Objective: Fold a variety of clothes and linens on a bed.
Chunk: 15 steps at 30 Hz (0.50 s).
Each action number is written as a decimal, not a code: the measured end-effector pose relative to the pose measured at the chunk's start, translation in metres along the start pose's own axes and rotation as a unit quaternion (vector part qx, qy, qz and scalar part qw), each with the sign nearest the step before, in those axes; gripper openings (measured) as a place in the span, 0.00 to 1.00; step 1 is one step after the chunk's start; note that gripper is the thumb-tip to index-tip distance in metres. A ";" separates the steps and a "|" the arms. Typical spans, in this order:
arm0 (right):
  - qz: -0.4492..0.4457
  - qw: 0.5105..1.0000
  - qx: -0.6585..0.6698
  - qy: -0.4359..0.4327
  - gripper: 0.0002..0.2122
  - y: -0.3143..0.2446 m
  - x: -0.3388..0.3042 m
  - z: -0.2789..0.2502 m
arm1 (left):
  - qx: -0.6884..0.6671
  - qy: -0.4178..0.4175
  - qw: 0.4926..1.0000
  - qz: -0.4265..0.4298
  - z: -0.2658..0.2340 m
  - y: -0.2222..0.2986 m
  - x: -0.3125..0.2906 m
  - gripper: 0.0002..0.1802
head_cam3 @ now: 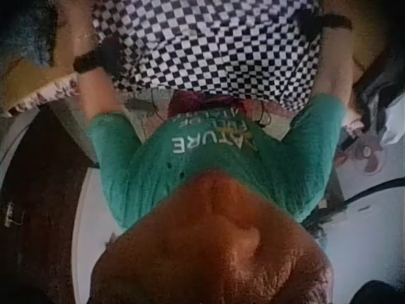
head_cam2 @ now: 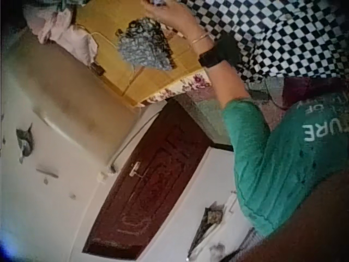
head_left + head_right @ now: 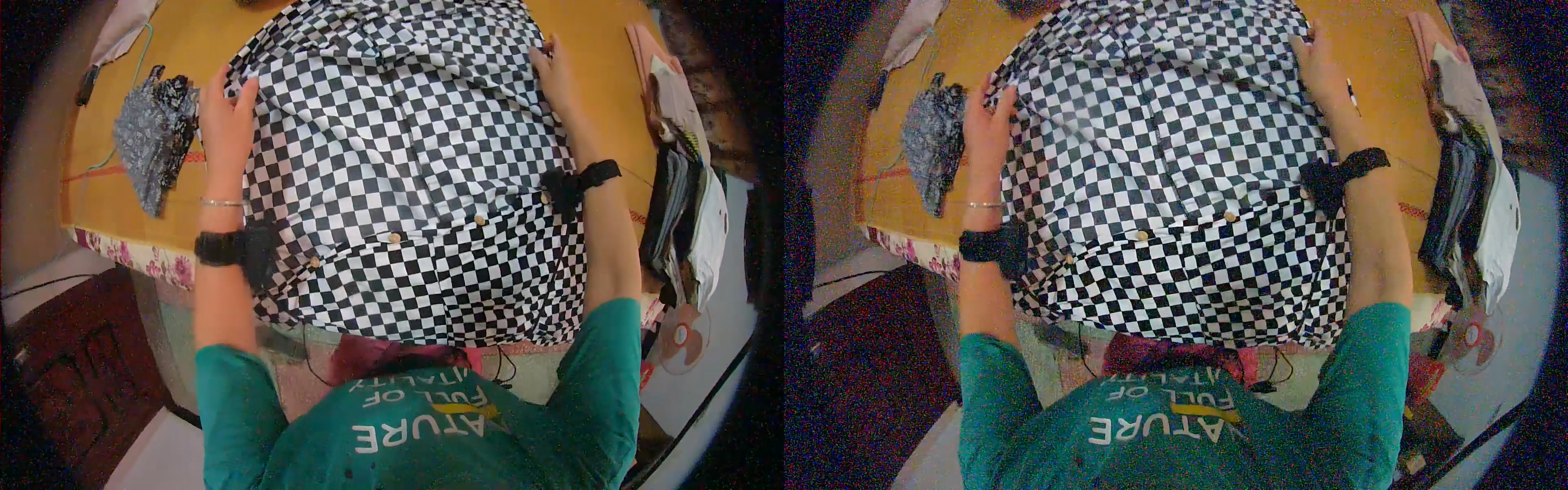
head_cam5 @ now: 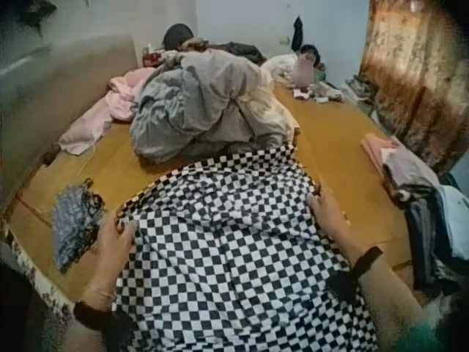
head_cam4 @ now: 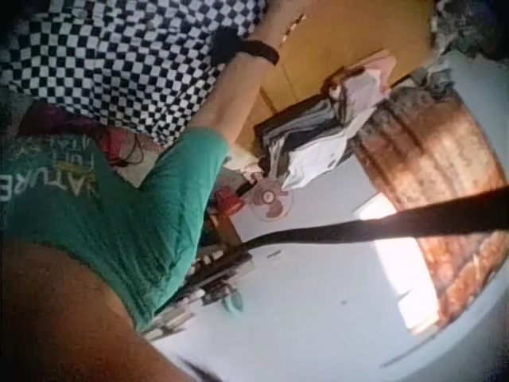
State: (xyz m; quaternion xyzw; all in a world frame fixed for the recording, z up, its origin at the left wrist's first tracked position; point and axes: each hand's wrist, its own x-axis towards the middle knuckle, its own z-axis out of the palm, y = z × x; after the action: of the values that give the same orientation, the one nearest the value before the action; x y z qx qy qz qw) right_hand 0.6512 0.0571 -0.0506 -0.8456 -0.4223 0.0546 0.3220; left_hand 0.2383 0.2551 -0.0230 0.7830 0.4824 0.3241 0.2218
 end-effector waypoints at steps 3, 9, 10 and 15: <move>-0.053 0.998 -0.032 0.023 0.25 0.015 0.006 0.010 | -0.014 -0.003 0.998 -0.066 0.015 -0.017 0.000 0.27; 0.146 0.985 -0.070 -0.058 0.14 -0.087 -0.014 -0.010 | 0.171 0.139 0.973 0.075 0.034 -0.047 0.000 0.25; 0.142 0.983 -0.096 -0.062 0.15 -0.077 -0.011 -0.013 | 0.164 0.135 0.977 0.028 0.038 -0.037 0.000 0.23; 0.184 0.982 0.011 -0.040 0.13 -0.070 -0.018 -0.023 | 0.145 0.058 0.988 0.012 0.029 -0.034 0.001 0.18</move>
State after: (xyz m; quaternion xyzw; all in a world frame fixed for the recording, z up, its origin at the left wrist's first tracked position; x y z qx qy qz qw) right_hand 0.6009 0.0630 0.0054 -0.9023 -0.2717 0.1517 0.2985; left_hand 0.2386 0.2701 -0.0657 0.7924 0.5269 0.2982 0.0739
